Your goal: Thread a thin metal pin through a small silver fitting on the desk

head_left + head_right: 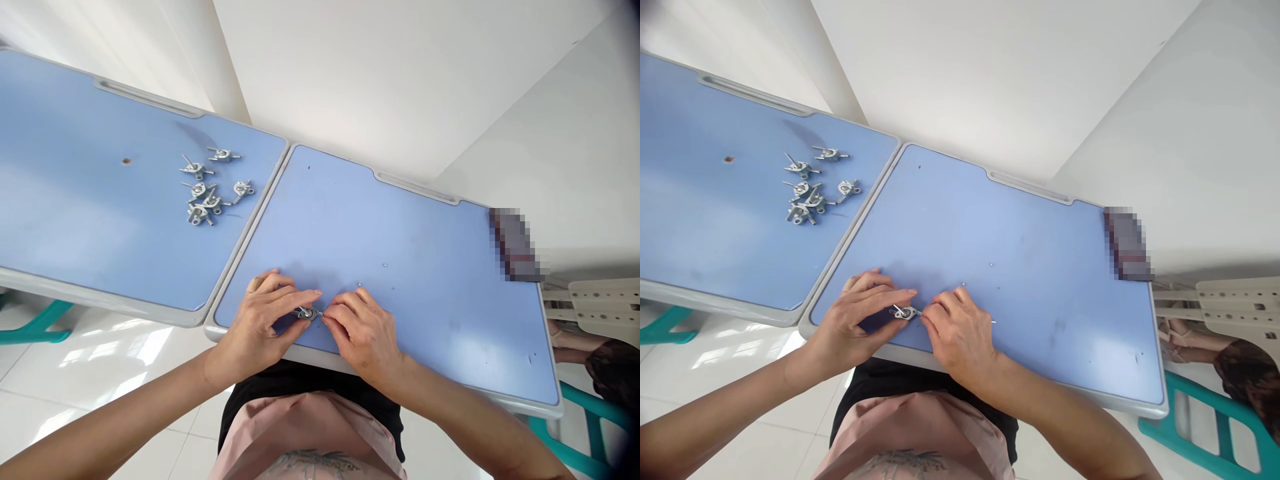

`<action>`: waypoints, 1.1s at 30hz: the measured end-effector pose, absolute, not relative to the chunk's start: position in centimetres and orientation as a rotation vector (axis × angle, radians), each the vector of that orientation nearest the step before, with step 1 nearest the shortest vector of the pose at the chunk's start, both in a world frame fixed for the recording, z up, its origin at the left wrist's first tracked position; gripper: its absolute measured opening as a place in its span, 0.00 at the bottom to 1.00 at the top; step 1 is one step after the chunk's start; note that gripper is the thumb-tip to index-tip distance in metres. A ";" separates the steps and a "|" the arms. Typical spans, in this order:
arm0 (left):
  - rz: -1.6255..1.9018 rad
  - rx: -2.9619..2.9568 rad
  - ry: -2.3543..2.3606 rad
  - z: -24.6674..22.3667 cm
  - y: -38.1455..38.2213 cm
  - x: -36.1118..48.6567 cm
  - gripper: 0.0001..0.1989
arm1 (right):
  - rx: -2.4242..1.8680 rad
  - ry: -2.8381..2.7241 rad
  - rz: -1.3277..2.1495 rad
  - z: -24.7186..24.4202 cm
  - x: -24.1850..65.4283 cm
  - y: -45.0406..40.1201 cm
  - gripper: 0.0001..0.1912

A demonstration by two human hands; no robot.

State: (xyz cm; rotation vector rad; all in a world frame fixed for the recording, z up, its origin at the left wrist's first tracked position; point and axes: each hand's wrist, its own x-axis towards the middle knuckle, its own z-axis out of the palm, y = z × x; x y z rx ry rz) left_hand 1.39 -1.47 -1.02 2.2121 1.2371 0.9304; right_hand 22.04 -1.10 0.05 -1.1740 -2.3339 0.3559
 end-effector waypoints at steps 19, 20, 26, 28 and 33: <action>0.942 2.176 1.205 -0.6 -1.2 1.6 0.16 | -1.132 -2.322 0.374 0.2 21.9 -1.1 0.06; 0.945 2.173 1.209 -0.6 -1.2 1.6 0.16 | -1.131 -2.319 0.375 0.2 22.0 -1.0 0.06; 0.959 2.160 1.212 -0.8 -1.3 1.6 0.15 | -1.122 -2.325 0.382 0.0 21.9 -1.1 0.06; 0.963 2.163 1.212 -0.9 -1.3 1.6 0.16 | -1.121 -2.326 0.378 0.1 21.9 -1.1 0.06; 0.978 2.164 1.208 -1.0 -1.3 1.6 0.17 | -1.173 -2.300 0.341 1.3 23.1 -1.2 0.02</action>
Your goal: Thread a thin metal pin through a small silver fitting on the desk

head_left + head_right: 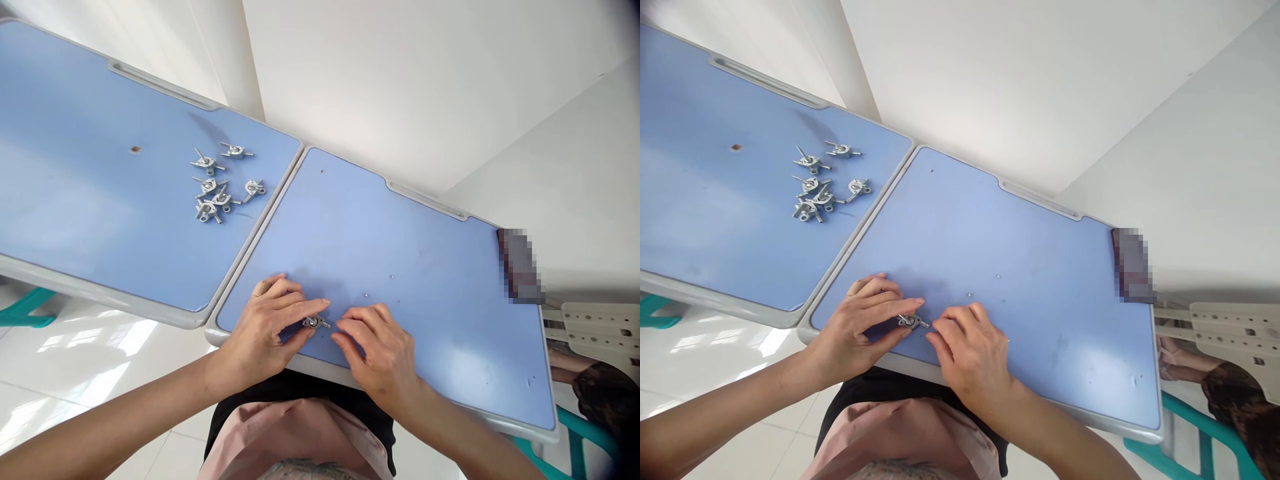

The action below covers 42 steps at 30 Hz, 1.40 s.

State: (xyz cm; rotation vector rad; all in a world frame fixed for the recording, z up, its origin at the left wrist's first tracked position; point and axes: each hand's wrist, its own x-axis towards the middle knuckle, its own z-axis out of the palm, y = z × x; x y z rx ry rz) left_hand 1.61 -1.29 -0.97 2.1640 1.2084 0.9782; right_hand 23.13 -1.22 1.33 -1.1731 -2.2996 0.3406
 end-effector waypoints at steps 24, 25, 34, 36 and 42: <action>1.052 2.091 1.185 -1.4 -0.9 1.9 0.20 | -1.385 -2.417 0.385 1.6 22.4 -1.4 0.03; 1.053 2.087 1.186 -1.4 -0.9 1.8 0.20 | -1.391 -2.419 0.377 1.5 22.2 -1.3 0.04; 1.001 2.109 1.165 -1.6 -0.7 1.7 0.19 | -1.280 -2.437 0.256 0.7 21.9 -1.3 0.10; 0.987 2.131 1.155 -1.6 -0.7 1.6 0.19 | -1.256 -2.434 0.252 0.5 22.0 -1.3 0.10; 0.970 2.120 1.132 -1.2 -0.6 1.5 0.17 | -1.230 -2.412 0.252 0.3 22.0 -1.2 0.10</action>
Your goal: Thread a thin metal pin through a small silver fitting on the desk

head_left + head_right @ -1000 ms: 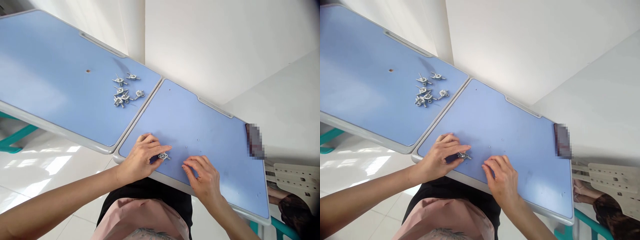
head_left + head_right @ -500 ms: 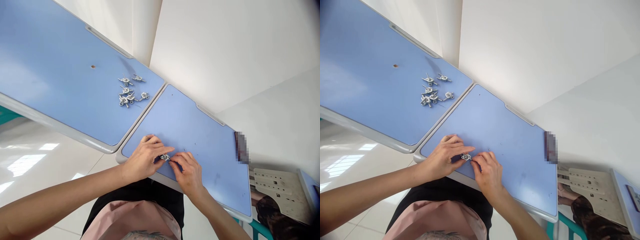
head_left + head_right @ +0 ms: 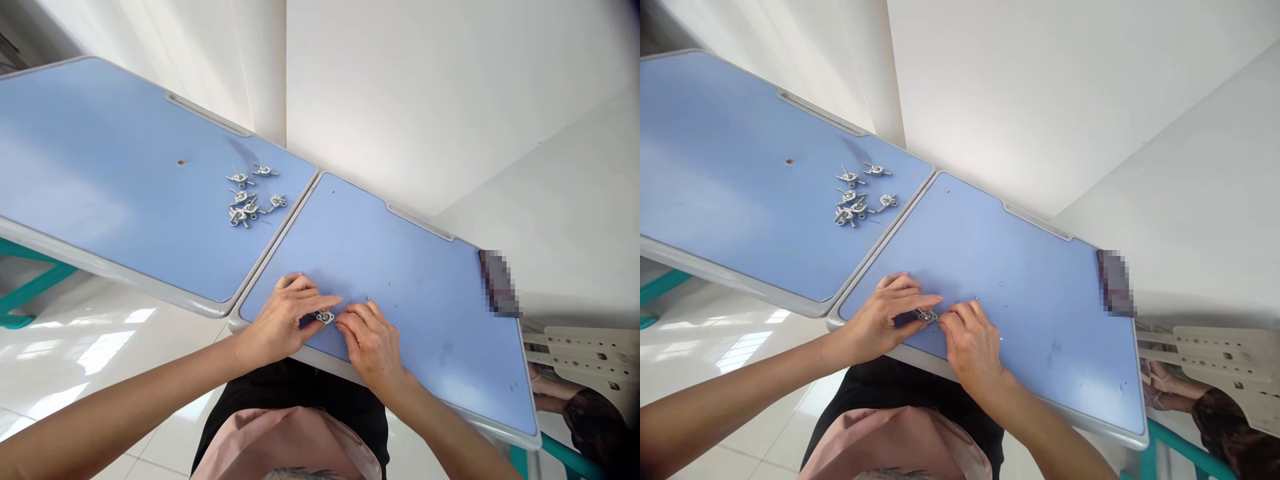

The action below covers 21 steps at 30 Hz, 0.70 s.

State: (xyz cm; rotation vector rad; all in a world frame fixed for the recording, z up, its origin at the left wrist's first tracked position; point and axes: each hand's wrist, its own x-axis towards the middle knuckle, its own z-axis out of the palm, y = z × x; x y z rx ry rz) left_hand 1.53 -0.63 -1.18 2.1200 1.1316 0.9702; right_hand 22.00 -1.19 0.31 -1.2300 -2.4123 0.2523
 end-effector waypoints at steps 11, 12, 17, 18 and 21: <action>0.953 2.123 1.117 -1.0 -0.5 1.5 0.18 | -1.212 -2.397 0.244 0.2 22.0 -1.3 0.09; 0.953 2.125 1.109 -1.0 -0.4 1.5 0.18 | -1.215 -2.401 0.240 0.2 22.0 -1.3 0.09; 0.932 2.128 1.085 -0.9 -0.2 1.3 0.18 | -1.228 -2.423 0.217 0.2 22.0 -1.3 0.10; 0.928 2.129 1.083 -0.9 -0.1 1.3 0.18 | -1.225 -2.423 0.217 0.2 22.0 -1.3 0.09; 0.925 2.136 1.085 -1.0 -0.1 1.2 0.17 | -1.213 -2.416 0.235 0.2 21.9 -1.3 0.09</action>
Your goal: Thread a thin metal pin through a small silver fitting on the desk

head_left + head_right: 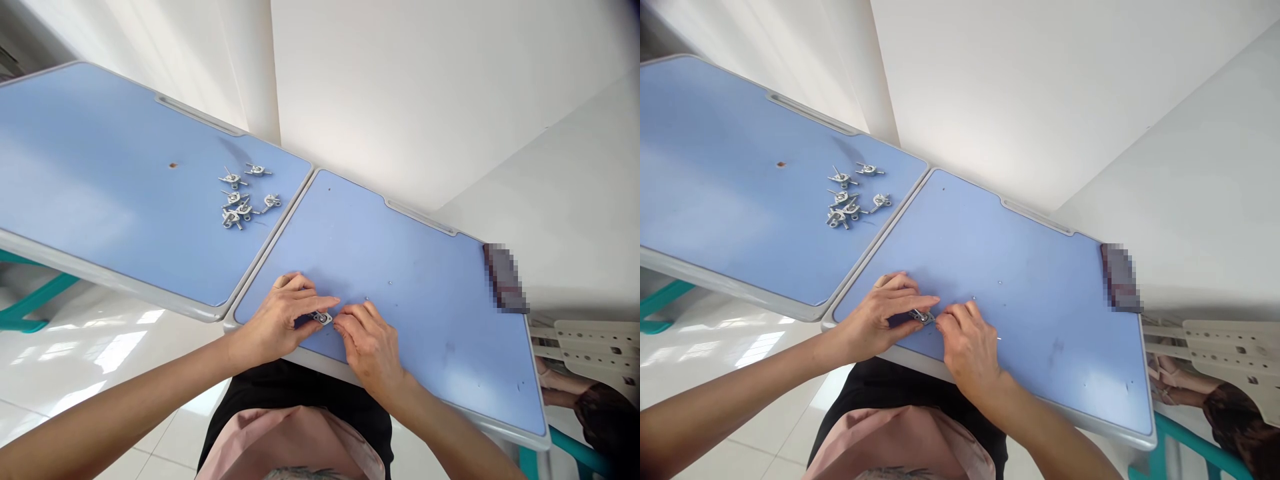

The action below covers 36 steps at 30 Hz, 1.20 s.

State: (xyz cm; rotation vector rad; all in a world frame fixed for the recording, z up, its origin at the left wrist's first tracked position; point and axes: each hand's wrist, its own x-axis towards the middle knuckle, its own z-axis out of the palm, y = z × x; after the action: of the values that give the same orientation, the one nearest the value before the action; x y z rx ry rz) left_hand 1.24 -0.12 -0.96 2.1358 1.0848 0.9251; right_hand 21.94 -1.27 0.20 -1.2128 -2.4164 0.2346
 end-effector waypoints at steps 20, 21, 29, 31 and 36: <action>0.941 2.147 1.116 -1.3 -0.4 1.3 0.16 | -1.201 -2.419 0.223 0.4 21.9 -1.3 0.09; 0.945 2.148 1.111 -1.4 -0.4 1.3 0.16 | -1.206 -2.423 0.225 0.5 21.9 -1.3 0.09; 0.945 2.176 1.107 -1.4 -0.4 1.2 0.17 | -1.231 -2.417 0.238 0.5 21.9 -1.5 0.11; 0.950 2.185 1.109 -1.4 -0.4 1.2 0.17 | -1.242 -2.417 0.237 0.4 21.9 -1.6 0.11; 0.946 2.205 1.120 -1.4 -0.4 1.3 0.17 | -1.236 -2.404 0.244 0.1 21.8 -1.7 0.10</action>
State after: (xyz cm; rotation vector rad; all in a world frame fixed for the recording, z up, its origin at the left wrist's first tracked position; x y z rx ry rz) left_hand 1.27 -0.43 -1.39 2.2051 1.1196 0.9461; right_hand 21.85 -1.72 0.10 -1.2363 -2.4040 0.2441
